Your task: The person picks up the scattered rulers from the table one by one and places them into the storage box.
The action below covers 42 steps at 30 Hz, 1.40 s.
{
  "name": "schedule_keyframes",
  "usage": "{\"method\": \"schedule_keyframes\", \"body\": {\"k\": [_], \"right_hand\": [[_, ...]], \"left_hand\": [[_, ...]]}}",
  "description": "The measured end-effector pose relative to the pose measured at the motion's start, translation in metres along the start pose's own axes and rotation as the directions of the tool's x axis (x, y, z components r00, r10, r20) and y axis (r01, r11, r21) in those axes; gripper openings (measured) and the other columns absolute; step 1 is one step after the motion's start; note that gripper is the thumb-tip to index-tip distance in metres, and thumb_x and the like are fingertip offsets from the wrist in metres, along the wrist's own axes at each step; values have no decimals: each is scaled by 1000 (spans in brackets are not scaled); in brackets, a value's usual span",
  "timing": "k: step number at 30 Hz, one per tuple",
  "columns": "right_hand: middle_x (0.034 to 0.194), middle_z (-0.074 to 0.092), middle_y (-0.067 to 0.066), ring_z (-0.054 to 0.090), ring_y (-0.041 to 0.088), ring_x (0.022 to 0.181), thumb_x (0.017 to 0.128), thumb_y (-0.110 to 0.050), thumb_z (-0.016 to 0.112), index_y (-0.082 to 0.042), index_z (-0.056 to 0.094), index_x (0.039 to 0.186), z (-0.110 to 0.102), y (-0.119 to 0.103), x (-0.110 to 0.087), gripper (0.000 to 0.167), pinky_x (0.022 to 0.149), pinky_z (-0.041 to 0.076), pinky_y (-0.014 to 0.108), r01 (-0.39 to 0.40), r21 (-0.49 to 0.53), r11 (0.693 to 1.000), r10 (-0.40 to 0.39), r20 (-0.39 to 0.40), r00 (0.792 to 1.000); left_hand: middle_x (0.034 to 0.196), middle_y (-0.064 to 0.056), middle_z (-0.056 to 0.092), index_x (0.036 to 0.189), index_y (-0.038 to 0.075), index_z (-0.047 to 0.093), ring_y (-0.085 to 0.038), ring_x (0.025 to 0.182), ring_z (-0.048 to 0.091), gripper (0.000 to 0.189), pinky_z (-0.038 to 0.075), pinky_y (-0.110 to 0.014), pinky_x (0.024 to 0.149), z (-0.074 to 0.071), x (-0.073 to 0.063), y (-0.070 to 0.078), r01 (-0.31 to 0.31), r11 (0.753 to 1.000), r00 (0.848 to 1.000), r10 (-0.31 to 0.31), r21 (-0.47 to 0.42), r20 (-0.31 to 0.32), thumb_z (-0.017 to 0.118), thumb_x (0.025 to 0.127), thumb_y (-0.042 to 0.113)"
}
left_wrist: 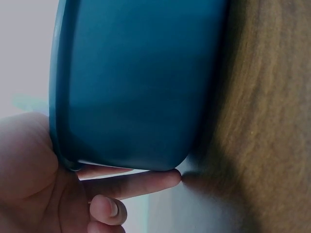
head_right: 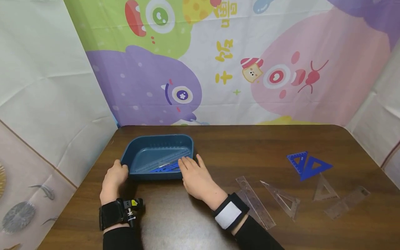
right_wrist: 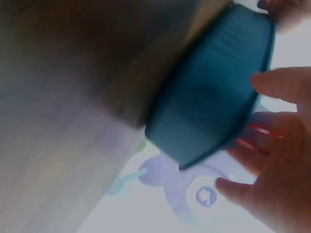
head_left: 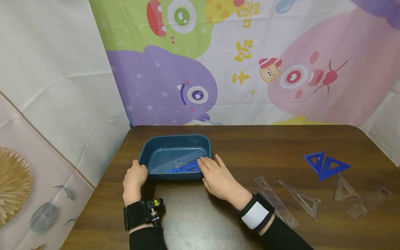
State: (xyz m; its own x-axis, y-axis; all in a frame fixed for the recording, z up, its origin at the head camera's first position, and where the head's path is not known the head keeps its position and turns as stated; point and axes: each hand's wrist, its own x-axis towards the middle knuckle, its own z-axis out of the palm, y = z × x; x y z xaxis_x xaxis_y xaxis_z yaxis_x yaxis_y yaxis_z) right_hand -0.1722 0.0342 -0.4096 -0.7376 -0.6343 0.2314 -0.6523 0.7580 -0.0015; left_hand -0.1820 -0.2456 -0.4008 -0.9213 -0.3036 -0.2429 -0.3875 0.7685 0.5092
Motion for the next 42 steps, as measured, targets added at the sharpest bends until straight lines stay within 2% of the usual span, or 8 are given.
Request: {"method": "schedule_keyframes", "body": {"k": [5,9,12,19,27,32,37,42], "right_hand": [[141,38,16,35,29,130,84,-32,62,0,35,138,-11,22,-14,69,108,22,48,-158,35,987,158,15,987],[136,42,22,42,34,124,81,-32,66,5,35,136,-21,40,-26,74,102,32,48,-299,76,951,297,31,954],[124,50,27,51,39,111,80,-28,68,10,40,130,-28,55,-37,69,90,43,48,-435,91,896,427,93,900],[103,55,31,57,43,89,78,-24,70,15,45,115,-37,82,-59,59,70,49,49,-679,116,725,618,324,716],[98,59,30,59,42,83,72,-33,75,13,49,108,-31,91,-65,64,64,49,48,-746,59,663,661,423,620],[96,61,28,60,40,81,68,-32,78,8,55,98,-24,94,-68,55,62,49,47,-761,34,648,682,419,600],[91,64,24,61,37,76,69,-27,77,0,63,81,-22,95,-67,33,58,49,46,-750,52,660,672,406,620],[85,64,23,60,33,70,73,-19,73,2,65,81,-24,95,-66,24,55,48,43,-730,84,678,642,417,644]], "left_hand": [[130,-38,35,138,-6,18,-52,111,42,52,35,-59,90,-1,-1,1,-2,1000,1000,2,5,6,20,91,18],[130,-38,36,138,-6,19,-52,112,42,53,35,-59,90,-1,-1,1,0,1000,1000,0,4,4,20,91,18],[130,-38,35,138,-6,18,-52,112,42,53,35,-59,90,-1,-2,1,-1,1000,1000,1,3,6,20,91,18],[130,-39,35,138,-7,17,-52,112,42,53,35,-59,90,-3,-3,4,-3,1000,1000,3,7,7,19,91,18],[130,-39,33,138,-7,17,-53,113,40,53,34,-60,91,-2,-3,3,-3,1000,1000,3,9,10,20,91,18],[131,-39,33,138,-7,16,-54,113,40,54,34,-61,91,0,-3,1,-3,1000,1000,3,9,11,19,91,19],[131,-39,33,138,-7,16,-53,113,40,53,34,-60,91,-1,-3,2,-10,1000,1000,10,-1,9,19,92,19],[131,-39,33,138,-8,16,-53,113,40,53,34,-60,91,-1,-3,2,-11,1000,1000,11,-5,8,20,92,19]]}}
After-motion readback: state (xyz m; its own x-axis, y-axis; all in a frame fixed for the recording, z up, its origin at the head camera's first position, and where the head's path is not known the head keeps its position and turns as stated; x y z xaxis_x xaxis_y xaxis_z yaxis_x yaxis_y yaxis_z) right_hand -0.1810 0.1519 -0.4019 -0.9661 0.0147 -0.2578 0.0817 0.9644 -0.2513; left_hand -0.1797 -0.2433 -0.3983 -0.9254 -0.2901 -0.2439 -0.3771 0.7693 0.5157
